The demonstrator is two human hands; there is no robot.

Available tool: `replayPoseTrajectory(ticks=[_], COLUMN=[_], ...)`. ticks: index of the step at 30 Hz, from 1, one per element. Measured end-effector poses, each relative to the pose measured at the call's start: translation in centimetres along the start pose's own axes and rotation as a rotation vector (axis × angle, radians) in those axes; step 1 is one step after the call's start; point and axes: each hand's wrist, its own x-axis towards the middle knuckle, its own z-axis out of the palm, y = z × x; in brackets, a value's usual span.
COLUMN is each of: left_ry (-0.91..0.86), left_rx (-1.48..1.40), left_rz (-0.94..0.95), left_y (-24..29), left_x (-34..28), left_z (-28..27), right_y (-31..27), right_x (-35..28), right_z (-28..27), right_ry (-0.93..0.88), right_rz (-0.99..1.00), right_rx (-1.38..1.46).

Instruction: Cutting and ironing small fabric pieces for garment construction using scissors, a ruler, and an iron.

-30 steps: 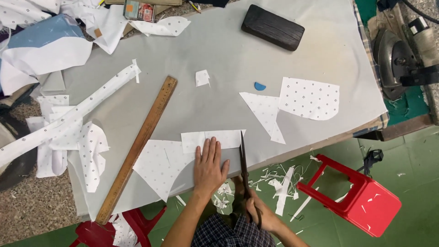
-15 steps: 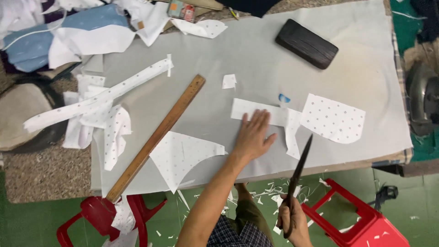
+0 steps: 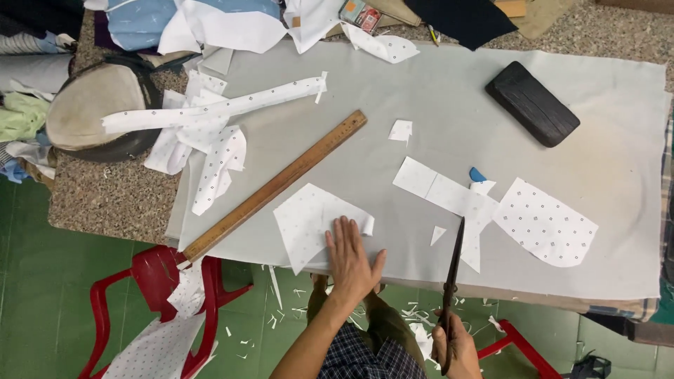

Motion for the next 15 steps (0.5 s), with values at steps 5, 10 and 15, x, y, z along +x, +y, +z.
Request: replayPoseTrajectory(ticks=[5,10,15], left_ry=[-0.078,-0.008,-0.059], left_rx=[-0.191,0.189,0.092], left_rz=[0.176,0.406,0.622], left_y=[3.2,-5.1,-12.9], left_x=[-0.3,2.2,5.3], left_z=[-2.3,-3.3,-5.2], right_y=[-1.8,-0.7,-6.1], right_x=[-2.3,-3.7,-6.2], right_z=[0.8,2.7,6.7], right_ry=[-0.069,-0.337,-0.536], right_rz=[-0.003,-0.080,0.247], right_rx=[0.034,-0.075,0.114])
